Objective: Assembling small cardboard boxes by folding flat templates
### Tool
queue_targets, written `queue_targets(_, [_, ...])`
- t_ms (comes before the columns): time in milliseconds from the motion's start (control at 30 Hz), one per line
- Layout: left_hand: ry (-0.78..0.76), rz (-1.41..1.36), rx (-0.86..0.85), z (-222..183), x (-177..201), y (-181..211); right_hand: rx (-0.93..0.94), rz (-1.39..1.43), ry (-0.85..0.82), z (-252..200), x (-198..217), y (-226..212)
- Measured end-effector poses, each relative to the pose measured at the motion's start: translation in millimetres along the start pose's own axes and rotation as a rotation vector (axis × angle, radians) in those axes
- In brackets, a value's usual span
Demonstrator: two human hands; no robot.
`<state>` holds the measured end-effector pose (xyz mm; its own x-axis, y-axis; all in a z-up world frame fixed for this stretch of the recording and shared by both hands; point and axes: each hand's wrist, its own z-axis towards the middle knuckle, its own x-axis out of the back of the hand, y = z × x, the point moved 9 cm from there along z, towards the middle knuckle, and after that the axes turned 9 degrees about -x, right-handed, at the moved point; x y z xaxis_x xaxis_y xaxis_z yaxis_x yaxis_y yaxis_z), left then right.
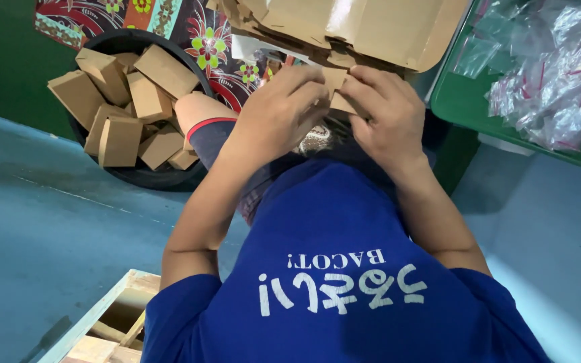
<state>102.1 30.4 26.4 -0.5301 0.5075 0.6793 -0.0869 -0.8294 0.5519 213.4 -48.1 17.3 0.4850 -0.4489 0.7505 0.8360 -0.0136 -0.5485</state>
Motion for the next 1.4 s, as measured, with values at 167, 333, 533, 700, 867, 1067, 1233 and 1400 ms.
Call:
queue_targets(167, [-0.085,-0.222,0.074,4.2,0.9,-4.3,0.113,-0.011,-0.017,0.4,-1.8,-11.7])
queue_targets(333, [-0.132,-0.321,0.114,1.3,-3.0,-12.6,0.137,0.071,-0.021,1.6,-1.2,-15.4])
queue_targets(533, [-0.167,-0.346,0.120,-13.0,-13.0,-25.0,0.147,0.142,-0.056,0.3,-2.9,-11.1])
queue_targets(700, [-0.175,-0.441,0.173,-12.2,-3.0,-20.7,0.101,0.161,-0.086,-5.8,-7.4,0.8])
queue_targets(867, [-0.071,-0.231,0.334,-36.6,2.1,-40.4,-0.108,0.205,-0.108,-5.6,-4.3,11.4])
queue_targets(1067, [-0.233,-0.077,0.513,-50.4,-3.2,-41.5,-0.295,0.245,-0.109,-11.6,-4.1,31.1])
queue_targets(1233, [-0.118,0.233,0.314,-68.4,22.6,-41.9,-0.411,0.354,-0.101,-18.6,-4.7,53.6])
queue_targets(1400, [0.159,0.099,0.343,-76.9,72.1,-44.1,-0.504,0.428,-0.065,-26.4,5.5,79.9])
